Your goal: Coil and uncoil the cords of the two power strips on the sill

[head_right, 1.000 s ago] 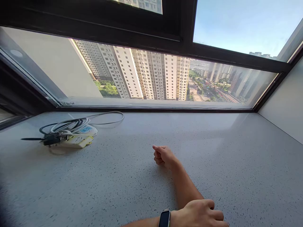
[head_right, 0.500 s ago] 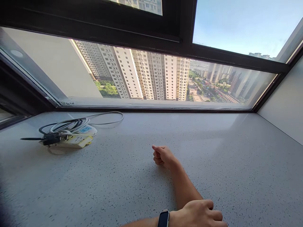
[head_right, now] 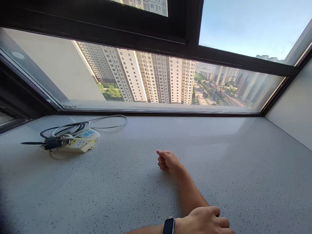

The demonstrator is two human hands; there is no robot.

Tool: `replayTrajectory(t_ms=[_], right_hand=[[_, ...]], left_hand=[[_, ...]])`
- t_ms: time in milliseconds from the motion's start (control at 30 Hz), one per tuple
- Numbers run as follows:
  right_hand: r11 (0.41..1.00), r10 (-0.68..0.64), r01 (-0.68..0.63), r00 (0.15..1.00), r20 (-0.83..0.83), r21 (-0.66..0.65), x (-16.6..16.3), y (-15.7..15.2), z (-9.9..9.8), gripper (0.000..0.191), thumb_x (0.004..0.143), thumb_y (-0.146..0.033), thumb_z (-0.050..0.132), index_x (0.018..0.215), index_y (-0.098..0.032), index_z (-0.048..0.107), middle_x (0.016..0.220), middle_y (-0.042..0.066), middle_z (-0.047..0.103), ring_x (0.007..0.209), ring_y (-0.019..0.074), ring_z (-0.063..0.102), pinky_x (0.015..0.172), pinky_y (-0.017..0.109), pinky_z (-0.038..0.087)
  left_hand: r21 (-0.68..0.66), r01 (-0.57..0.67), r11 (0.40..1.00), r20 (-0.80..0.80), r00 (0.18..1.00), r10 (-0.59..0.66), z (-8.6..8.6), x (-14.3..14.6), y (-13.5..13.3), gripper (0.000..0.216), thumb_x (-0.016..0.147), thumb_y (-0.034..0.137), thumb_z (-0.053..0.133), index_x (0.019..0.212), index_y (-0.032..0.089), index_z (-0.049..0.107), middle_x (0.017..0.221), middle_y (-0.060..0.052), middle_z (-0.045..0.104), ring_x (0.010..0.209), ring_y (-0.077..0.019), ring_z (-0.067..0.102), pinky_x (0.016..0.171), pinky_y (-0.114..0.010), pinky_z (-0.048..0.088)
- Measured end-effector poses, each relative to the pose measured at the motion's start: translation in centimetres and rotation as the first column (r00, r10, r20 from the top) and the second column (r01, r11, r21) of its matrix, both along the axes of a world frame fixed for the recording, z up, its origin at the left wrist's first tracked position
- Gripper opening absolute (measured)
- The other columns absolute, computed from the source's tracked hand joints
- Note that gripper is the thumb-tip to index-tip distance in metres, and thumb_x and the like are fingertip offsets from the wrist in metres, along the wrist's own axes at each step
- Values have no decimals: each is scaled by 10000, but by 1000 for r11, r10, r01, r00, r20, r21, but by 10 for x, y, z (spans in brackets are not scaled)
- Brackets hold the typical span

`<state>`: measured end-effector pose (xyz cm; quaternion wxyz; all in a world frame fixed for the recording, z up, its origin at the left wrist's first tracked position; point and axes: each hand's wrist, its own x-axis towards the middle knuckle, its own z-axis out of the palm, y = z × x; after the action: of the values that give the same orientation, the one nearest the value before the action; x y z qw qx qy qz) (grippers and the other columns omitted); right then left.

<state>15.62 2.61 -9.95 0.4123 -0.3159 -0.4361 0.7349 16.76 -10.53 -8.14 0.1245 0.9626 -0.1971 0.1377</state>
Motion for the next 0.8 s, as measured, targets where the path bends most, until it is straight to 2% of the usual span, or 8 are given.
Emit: replayTrajectory(t_ms=[267, 433, 567, 733, 800], right_hand=[[1000, 9, -9, 999, -35, 3, 0, 1, -4, 544, 770, -573, 634, 487, -216, 336, 431, -103, 209, 377, 39, 138, 381, 227, 100], [1000, 12, -12, 999, -37, 2, 0, 2, -5, 550, 755, -579, 645, 481, -210, 344, 430, -105, 209, 375, 35, 138, 381, 221, 98], [1000, 16, -16, 999, -46, -8, -1, 2, -6, 555, 749, -578, 652, 475, -210, 341, 423, -105, 209, 372, 34, 138, 380, 222, 85], [999, 12, -15, 997, -71, -39, 2, 4, -5, 575, 702, -599, 673, 471, -214, 316, 411, -107, 208, 369, 34, 131, 382, 217, 75], [999, 6, -11, 996, -85, -51, 3, 5, -5, 587, 680, -618, 677, 476, -216, 301, 409, -106, 209, 370, 36, 126, 381, 216, 80]], left_hand=[[30, -16, 999, -38, 999, 17, 1, 1, -1, 158, 881, 103, 464, 982, 158, 573, 973, -30, 649, 892, -141, 595, 680, -264, 441], [13, -31, 999, -8, 999, 31, -3, -1, -1, 209, 895, 95, 428, 1068, 138, 537, 978, -42, 629, 862, -141, 587, 698, -268, 446], [23, -21, 1000, 15, 1000, 20, -6, -2, -1, 201, 908, 128, 432, 1075, 149, 542, 1016, -44, 629, 928, -146, 583, 704, -270, 441], [48, -75, 996, 87, 994, 71, 9, -9, -1, 173, 930, 208, 473, 1072, 149, 553, 989, -42, 629, 959, -130, 549, 868, -236, 399], [51, -175, 983, 165, 972, 165, 18, -22, 13, 169, 917, 265, 512, 1063, 194, 555, 1018, -27, 632, 975, -145, 535, 935, -261, 365]])
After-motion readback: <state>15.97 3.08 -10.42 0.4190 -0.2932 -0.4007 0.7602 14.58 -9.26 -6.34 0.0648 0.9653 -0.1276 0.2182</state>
